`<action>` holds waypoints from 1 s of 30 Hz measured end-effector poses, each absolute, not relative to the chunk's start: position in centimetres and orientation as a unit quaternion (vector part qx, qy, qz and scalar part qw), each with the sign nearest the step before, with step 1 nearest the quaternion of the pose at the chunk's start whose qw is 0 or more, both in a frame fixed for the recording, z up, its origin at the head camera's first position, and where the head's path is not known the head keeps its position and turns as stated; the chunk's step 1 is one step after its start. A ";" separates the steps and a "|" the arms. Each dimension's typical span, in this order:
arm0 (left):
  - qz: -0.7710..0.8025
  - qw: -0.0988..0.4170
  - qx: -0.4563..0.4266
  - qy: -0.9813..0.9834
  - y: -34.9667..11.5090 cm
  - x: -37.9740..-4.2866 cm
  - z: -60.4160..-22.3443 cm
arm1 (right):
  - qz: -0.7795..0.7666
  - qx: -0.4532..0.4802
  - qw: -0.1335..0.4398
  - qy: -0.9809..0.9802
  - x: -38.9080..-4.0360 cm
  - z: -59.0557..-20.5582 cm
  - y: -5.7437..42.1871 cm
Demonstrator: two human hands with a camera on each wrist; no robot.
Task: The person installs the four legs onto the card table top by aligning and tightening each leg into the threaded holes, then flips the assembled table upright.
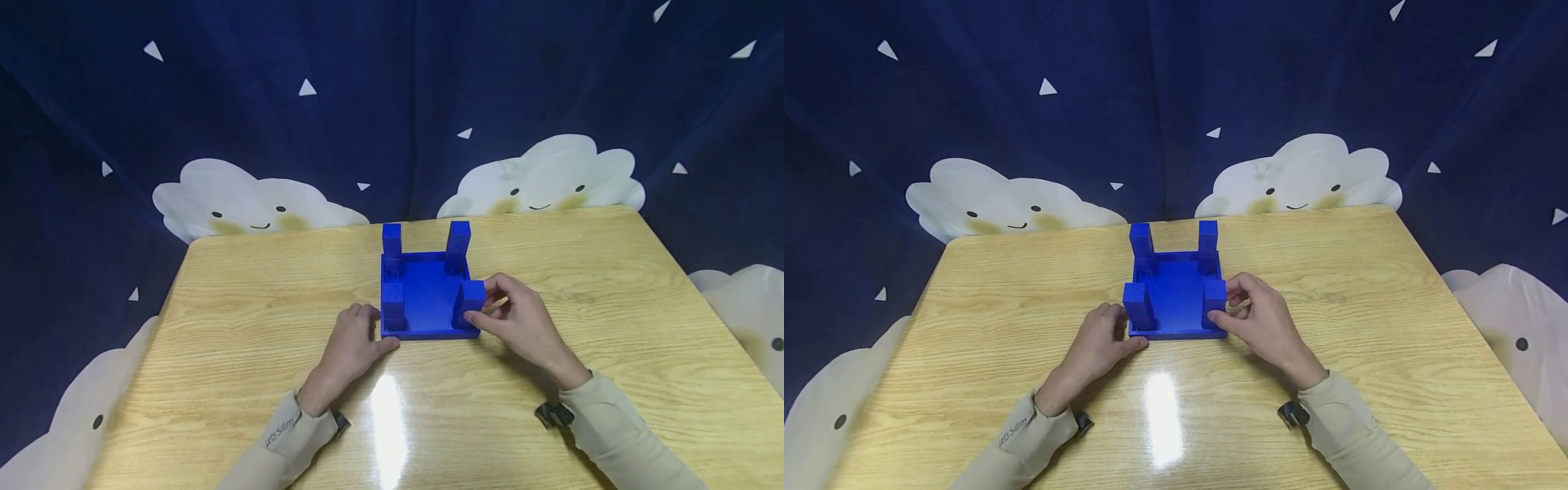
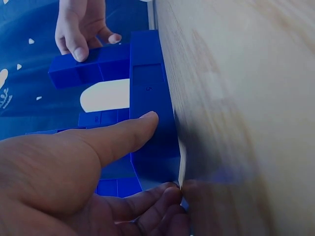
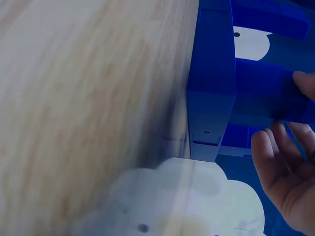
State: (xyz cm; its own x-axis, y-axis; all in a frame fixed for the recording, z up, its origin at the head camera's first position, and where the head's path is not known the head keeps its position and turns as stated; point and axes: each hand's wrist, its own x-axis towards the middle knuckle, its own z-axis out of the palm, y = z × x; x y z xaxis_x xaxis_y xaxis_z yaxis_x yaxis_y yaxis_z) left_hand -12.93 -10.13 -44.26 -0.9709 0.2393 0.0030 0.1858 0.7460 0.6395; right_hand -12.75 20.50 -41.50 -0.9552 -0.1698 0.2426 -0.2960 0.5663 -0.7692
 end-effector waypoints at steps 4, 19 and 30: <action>0.338 0.041 0.112 0.934 -10.1 -12.8 -44.3 | 0.439 0.127 0.071 -0.886 -12.7 -41.5 20.5; 0.328 0.043 0.117 0.936 -10.1 -12.8 -44.2 | 0.404 0.114 0.076 -0.904 -12.5 -41.1 20.4; 0.330 0.036 0.120 0.936 -10.2 -12.9 -44.1 | 0.386 0.102 -0.039 -0.916 -13.2 -41.8 21.5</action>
State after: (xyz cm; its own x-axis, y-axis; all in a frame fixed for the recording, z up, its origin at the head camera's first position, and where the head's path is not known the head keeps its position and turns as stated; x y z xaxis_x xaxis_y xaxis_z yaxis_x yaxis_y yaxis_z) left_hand -12.85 -10.16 -44.07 -0.9687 0.2481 0.0107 0.2000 0.7540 0.6257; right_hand -13.24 21.47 -41.84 -0.9761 -0.2170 0.0080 -0.1573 0.6814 -0.7148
